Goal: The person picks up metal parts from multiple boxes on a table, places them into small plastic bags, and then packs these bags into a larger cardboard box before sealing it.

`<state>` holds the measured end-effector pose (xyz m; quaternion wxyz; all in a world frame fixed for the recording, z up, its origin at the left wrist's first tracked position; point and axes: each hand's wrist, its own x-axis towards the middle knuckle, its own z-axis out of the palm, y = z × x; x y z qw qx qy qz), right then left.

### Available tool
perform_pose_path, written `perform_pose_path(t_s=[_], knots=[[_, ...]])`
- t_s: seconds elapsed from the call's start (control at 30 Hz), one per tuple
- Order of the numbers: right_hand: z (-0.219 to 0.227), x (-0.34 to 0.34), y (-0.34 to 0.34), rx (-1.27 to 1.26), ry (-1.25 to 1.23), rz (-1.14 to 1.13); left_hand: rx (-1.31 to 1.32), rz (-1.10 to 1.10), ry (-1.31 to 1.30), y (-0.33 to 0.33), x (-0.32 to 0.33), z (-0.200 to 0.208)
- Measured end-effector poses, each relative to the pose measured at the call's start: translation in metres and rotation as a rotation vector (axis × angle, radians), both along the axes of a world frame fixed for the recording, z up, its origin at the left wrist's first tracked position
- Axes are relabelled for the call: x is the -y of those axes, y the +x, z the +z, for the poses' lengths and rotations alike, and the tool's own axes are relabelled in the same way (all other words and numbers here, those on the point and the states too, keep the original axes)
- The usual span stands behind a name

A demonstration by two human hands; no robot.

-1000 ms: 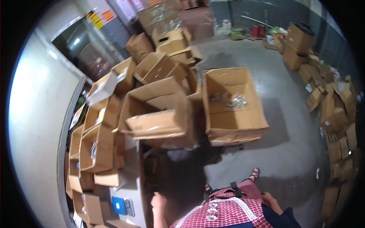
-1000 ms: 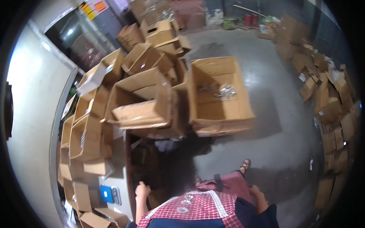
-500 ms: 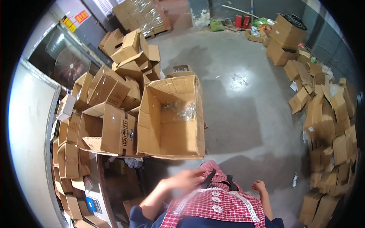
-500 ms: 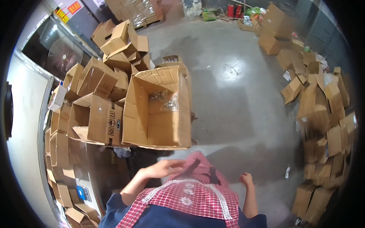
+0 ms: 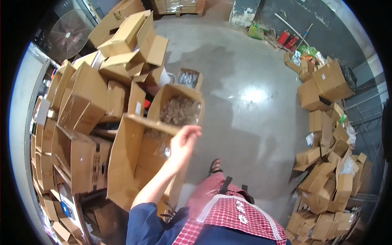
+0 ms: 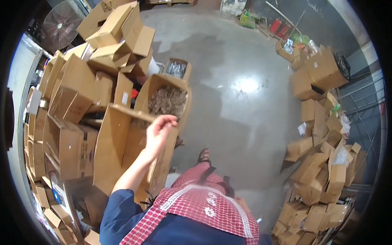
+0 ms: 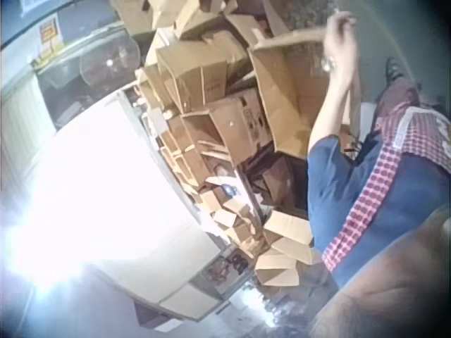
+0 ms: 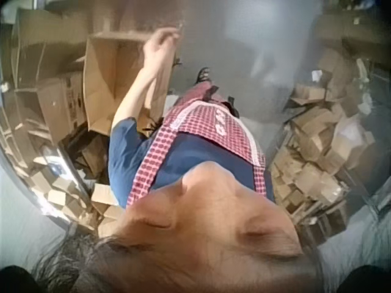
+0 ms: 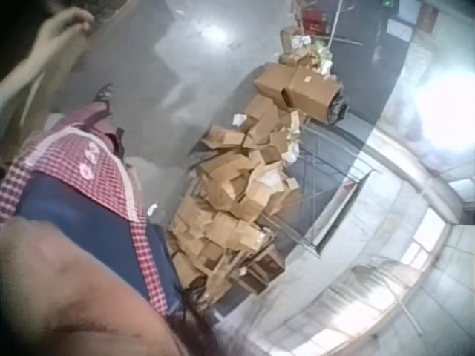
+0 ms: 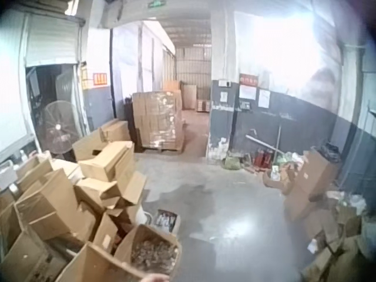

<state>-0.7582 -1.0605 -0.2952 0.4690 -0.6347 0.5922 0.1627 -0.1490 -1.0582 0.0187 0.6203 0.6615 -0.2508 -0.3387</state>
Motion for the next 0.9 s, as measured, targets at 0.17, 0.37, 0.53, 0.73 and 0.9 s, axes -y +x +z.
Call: perform_pose_path(t_s=[0.17,0.37,0.53,0.73,0.9], knots=[[0.075,0.167,0.099,0.111,0.085,-0.463,0.649,-0.569,-0.018,-0.003,0.158,0.002],[0.007,0.308,0.132,0.054,-0.091,0.019,0.891,-1.273,-0.086,0.025,0.316,-0.033],[0.005,0.490,0.261,-0.109,-0.008,0.379,1.073,-1.065,0.392,0.106,0.381,-0.085],[0.095,0.751,0.555,0.198,-0.531,0.823,0.756,-0.631,0.688,0.242,0.433,-0.018],[0.386,0.823,0.903,1.029,-0.752,0.855,0.583,-0.141,0.771,0.327,0.453,-0.048]])
